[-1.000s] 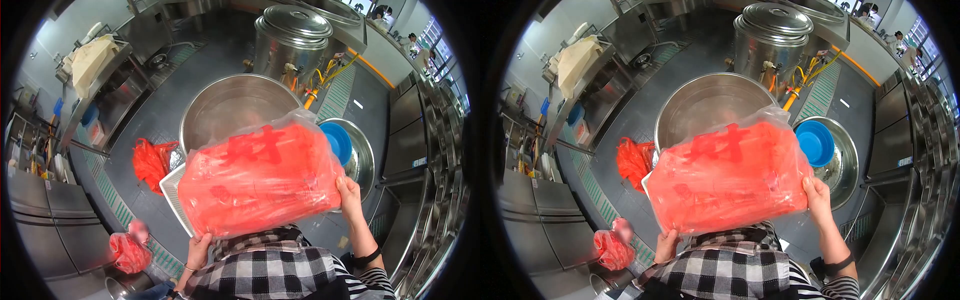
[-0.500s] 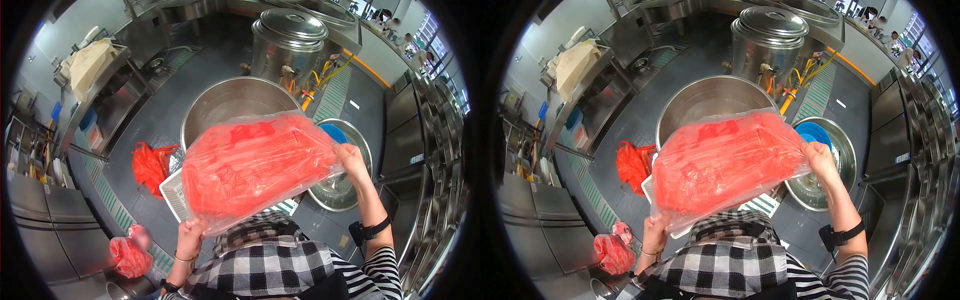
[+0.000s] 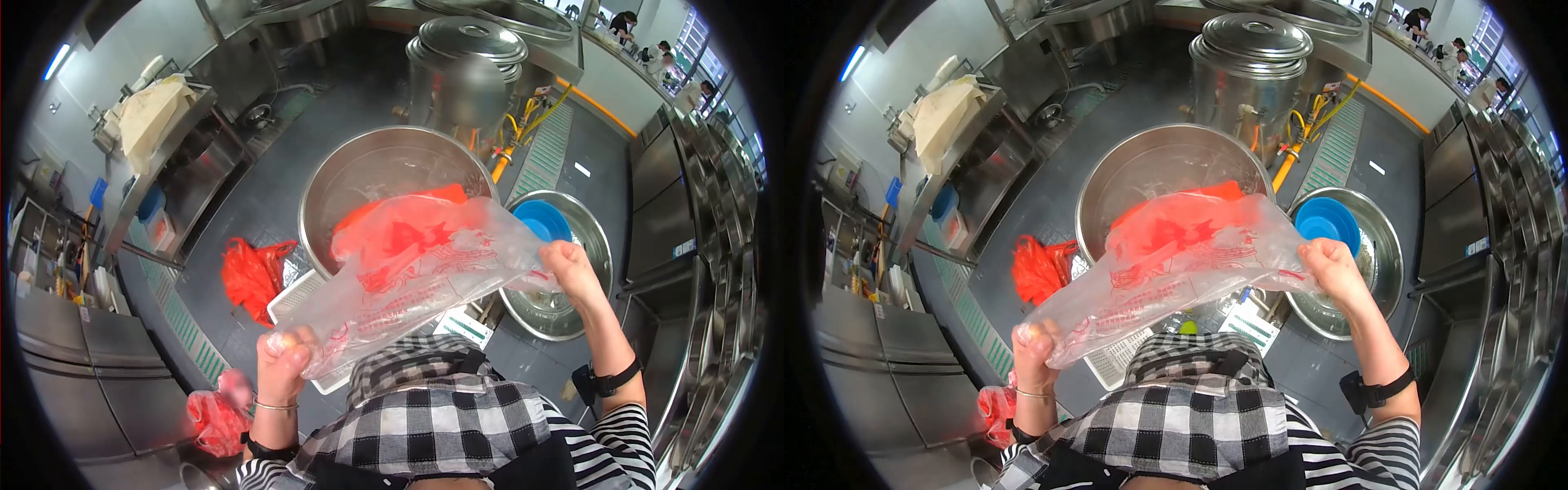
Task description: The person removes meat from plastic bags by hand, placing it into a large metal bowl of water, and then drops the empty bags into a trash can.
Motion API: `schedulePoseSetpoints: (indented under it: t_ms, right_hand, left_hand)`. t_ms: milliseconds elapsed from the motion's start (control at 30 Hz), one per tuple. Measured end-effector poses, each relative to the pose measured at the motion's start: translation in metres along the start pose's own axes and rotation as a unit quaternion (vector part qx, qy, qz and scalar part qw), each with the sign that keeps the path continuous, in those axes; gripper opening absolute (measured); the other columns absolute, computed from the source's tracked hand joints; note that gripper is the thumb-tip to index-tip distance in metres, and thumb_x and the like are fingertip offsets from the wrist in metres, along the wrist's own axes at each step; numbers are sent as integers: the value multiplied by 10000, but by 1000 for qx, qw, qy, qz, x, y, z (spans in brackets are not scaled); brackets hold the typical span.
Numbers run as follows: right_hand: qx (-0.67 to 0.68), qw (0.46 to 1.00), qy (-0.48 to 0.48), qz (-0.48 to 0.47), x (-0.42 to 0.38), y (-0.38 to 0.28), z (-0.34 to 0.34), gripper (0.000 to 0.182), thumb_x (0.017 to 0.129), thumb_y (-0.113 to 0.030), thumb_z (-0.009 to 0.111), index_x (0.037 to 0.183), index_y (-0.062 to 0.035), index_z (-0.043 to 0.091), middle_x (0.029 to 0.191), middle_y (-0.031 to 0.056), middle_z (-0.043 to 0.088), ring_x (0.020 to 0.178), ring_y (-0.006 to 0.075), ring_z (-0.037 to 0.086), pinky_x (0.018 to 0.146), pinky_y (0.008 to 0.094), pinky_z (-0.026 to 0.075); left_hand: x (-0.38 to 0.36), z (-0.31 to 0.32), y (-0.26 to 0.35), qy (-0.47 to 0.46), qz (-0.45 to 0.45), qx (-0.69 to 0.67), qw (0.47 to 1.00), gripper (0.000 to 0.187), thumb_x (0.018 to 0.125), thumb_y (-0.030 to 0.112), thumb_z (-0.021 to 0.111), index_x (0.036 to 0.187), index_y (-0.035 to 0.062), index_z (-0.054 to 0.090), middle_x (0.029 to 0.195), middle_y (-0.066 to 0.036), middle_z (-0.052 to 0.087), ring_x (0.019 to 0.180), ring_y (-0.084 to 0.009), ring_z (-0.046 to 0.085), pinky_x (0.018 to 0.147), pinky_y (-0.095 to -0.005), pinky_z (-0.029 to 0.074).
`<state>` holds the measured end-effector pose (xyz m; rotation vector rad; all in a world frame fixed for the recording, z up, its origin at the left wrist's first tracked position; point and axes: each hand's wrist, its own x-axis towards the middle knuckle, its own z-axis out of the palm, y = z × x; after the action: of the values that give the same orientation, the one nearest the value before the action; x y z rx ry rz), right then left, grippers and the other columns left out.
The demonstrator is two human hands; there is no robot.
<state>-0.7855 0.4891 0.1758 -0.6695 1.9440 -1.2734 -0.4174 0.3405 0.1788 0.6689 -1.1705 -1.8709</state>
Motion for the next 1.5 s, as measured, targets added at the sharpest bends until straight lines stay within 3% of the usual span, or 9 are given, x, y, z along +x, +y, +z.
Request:
schedulePoseSetpoints:
  t_ms: [333,467,600,767,867,1033,1267,1467,1500]
  right_hand:
    - [168,954,90,-230,42,-82,-30,239,810,-289,512,784,-54,546,680,-11,505,609,66,444,530,221,367]
    - [277,868,-130,-391,34,-136,-39,338,843,-333,452,1005,-40,501,815,37,542,702,110,530,587,239,421]
    - [63,913,-140,-379,50,-115,-26,359,823,-287,493,1083,-41,473,892,35,552,729,99,538,610,224,433]
    - [-114,947,-263,-144,107,14,25,435,727,-245,623,1103,-81,478,943,39,554,833,111,538,686,260,450]
    - [-229,931,-251,-133,117,65,69,644,632,-247,694,1170,-33,411,1117,164,486,1057,272,452,902,309,345]
    - [-462,833,-27,-303,127,91,113,557,579,-148,689,1082,-45,472,1015,139,530,998,263,473,862,330,365]
    - [-469,825,-121,-291,158,113,115,228,593,-82,642,781,-63,515,806,91,550,811,263,521,705,365,405]
    - [-363,862,-177,-307,169,113,115,214,585,-78,646,716,-42,480,718,103,527,725,287,523,630,363,418]
    - [-361,864,-180,-302,169,112,114,214,585,-78,646,716,-42,480,718,103,527,725,287,523,630,363,418]
  left_hand:
    - [100,52,97,-37,226,-78,970,110,824,132,474,840,27,504,772,-55,564,623,-125,542,531,-216,472]
    - [119,62,202,-132,423,72,894,152,828,120,474,800,-22,522,806,-104,578,688,-154,556,673,-248,460]
    - [104,49,242,152,550,282,771,266,851,162,436,917,-81,524,901,-146,570,823,-191,554,764,-280,441]
    - [82,11,174,296,423,447,731,293,843,270,462,814,-4,564,800,-52,554,752,-113,504,689,-246,405]
    - [76,21,67,295,237,501,778,343,828,310,484,592,60,494,556,16,432,531,-70,397,514,-232,342]
    - [101,12,-126,139,84,381,910,267,819,263,509,828,9,592,586,1,520,529,-55,461,474,-229,374]
    - [137,73,-185,-34,45,725,686,340,672,324,641,784,11,568,701,-176,571,673,-339,554,585,-389,438]
    - [137,66,-223,41,-88,422,902,183,694,167,612,642,12,530,589,-173,514,529,-289,519,503,-384,401]
    - [141,69,-222,57,-112,324,938,151,732,106,603,821,-4,548,717,-58,572,630,-118,516,570,-285,413]
